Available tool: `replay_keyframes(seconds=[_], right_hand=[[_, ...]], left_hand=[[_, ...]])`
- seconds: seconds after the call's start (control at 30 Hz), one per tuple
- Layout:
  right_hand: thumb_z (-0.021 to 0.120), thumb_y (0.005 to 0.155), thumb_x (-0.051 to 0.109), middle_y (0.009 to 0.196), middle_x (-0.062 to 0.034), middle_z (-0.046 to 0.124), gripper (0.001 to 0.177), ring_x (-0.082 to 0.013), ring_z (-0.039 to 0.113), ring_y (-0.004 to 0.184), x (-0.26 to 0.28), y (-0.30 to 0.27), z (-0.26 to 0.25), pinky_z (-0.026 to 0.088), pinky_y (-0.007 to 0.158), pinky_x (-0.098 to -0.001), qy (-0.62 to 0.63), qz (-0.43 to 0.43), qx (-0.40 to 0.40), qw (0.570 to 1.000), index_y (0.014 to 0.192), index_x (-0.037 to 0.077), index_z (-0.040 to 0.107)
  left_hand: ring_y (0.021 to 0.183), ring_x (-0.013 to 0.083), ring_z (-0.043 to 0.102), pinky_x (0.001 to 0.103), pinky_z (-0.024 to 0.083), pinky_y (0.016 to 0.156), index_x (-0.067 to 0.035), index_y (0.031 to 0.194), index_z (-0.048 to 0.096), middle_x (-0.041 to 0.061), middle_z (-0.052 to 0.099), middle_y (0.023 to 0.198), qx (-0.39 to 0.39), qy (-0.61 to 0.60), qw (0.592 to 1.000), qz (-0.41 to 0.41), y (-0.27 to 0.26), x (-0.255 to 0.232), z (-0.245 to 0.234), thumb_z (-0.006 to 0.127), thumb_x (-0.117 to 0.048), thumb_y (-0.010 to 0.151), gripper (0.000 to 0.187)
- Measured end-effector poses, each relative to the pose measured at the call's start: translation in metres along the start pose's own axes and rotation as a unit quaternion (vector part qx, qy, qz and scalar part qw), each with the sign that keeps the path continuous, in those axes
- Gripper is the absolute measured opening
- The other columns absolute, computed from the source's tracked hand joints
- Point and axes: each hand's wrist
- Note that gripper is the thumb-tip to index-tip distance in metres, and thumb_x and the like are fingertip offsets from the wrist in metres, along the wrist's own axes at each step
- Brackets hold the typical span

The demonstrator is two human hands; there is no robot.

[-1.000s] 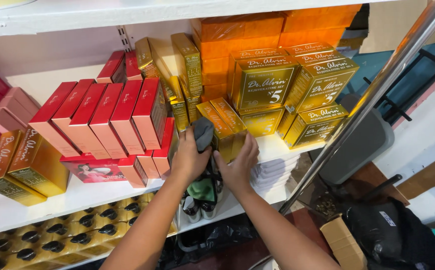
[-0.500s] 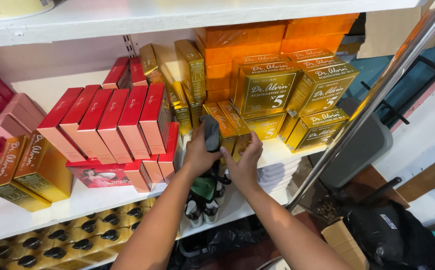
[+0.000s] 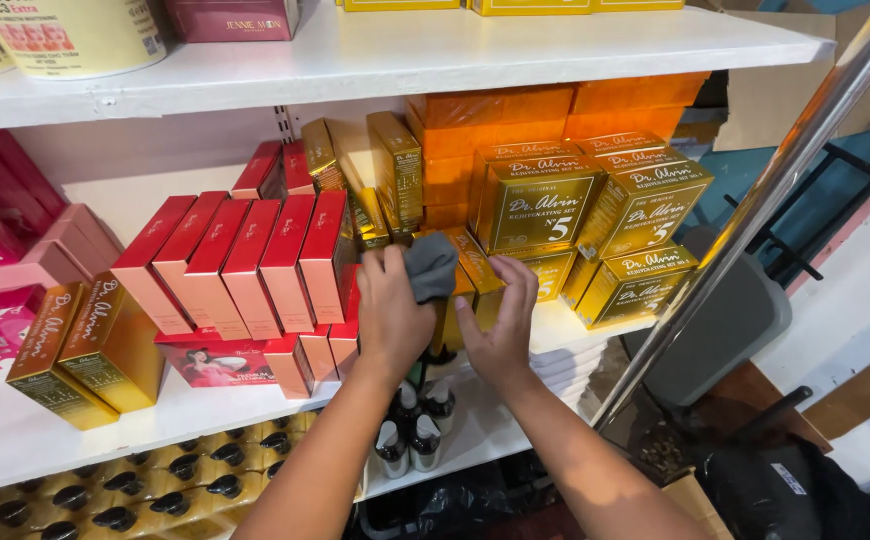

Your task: The person organizes gold-colored boxes labeled 'Dr. Alvin' on a white shelf. They pick up the boxes from a lower shelf and place them in neat rows on the upper shelf, adjusting their positions to align them properly.

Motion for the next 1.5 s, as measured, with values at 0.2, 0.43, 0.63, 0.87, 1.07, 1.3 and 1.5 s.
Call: replay_keyframes(seconds=[0.2, 0.43, 0.63, 0.87, 1.07, 1.3, 1.5], right_hand=[[0.075, 0.086, 0.012, 0.136, -0.0189, 0.049, 0.054, -0.0371, 0.046, 0.130, 0.004, 0.016, 0.007, 0.035, 0.115, -0.0469, -0.023, -0.005, 0.029, 0.999, 0.134, 0.002, 0.052], [0.076, 0.080, 0.015, 0.133, -0.0175, 0.050, 0.055, -0.0379, 0.045, 0.126, -0.009, 0.021, 0.011, 0.034, 0.109, -0.0490, -0.072, -0.005, 0.090, 0.993, 0.131, 0.005, 0.055], [0.076, 0.082, 0.013, 0.135, -0.0181, 0.050, 0.055, -0.0384, 0.044, 0.129, 0.013, 0.057, -0.008, 0.034, 0.112, -0.0491, -0.076, -0.051, 0.057, 0.994, 0.133, 0.005, 0.056], [0.076, 0.085, 0.011, 0.140, -0.0179, 0.050, 0.056, -0.0368, 0.045, 0.130, 0.039, 0.126, -0.032, 0.035, 0.114, -0.0504, -0.063, -0.141, -0.016, 0.988, 0.136, 0.005, 0.055], [0.076, 0.088, 0.009, 0.142, -0.0194, 0.049, 0.054, -0.0384, 0.045, 0.132, 0.050, 0.190, -0.058, 0.037, 0.116, -0.0493, -0.069, -0.182, -0.063, 0.979, 0.138, 0.005, 0.056], [0.077, 0.088, 0.006, 0.141, -0.0183, 0.051, 0.053, -0.0378, 0.045, 0.133, 0.033, 0.259, -0.082, 0.037, 0.118, -0.0487, -0.105, -0.255, -0.089, 0.957, 0.137, 0.007, 0.056], [0.077, 0.087, 0.012, 0.145, -0.0157, 0.048, 0.060, -0.0380, 0.042, 0.135, 0.003, 0.309, -0.082, 0.032, 0.119, -0.0504, -0.142, -0.254, -0.068, 0.954, 0.143, 0.011, 0.054]], left_hand=[[0.142, 0.0433, 0.035, 0.053, 0.036, 0.111, 0.001, 0.142, 0.044, 0.028, 0.036, 0.151, 0.006, 0.283, 0.954, 0.096, -0.002, 0.029, 0.032, 0.079, -0.016, 0.066, 0.085], [0.145, 0.0396, 0.033, 0.050, 0.033, 0.114, 0.002, 0.150, 0.037, 0.026, 0.033, 0.157, 0.011, 0.374, 0.916, 0.147, -0.003, 0.080, 0.073, 0.076, -0.019, 0.077, 0.085], [0.138, 0.0443, 0.034, 0.050, 0.033, 0.108, 0.009, 0.142, 0.037, 0.029, 0.036, 0.147, 0.058, 0.113, 0.987, 0.095, 0.009, -0.020, -0.010, 0.079, -0.020, 0.066, 0.092], [0.134, 0.0432, 0.045, 0.053, 0.038, 0.110, 0.000, 0.141, 0.045, 0.023, 0.044, 0.148, -0.175, 0.042, 0.942, 0.283, 0.037, -0.067, -0.046, 0.075, -0.019, 0.082, 0.069], [0.141, 0.0454, 0.040, 0.056, 0.035, 0.115, -0.003, 0.152, 0.033, 0.025, 0.032, 0.159, -0.247, 0.075, 0.906, 0.336, 0.088, -0.103, -0.081, 0.074, -0.016, 0.082, 0.083], [0.142, 0.0491, 0.034, 0.058, 0.033, 0.113, -0.001, 0.160, 0.010, 0.029, 0.014, 0.163, -0.267, 0.120, 0.909, 0.298, 0.145, -0.139, -0.080, 0.078, -0.024, 0.077, 0.110], [0.151, 0.0481, 0.027, 0.060, 0.040, 0.106, -0.003, 0.161, -0.002, 0.030, 0.003, 0.166, -0.221, 0.116, 0.919, 0.306, 0.187, -0.158, -0.065, 0.076, -0.017, 0.073, 0.118]])
Point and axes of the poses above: each hand's wrist, its own y-axis towards the middle knuckle, its own z-axis out of the palm, x = y × z
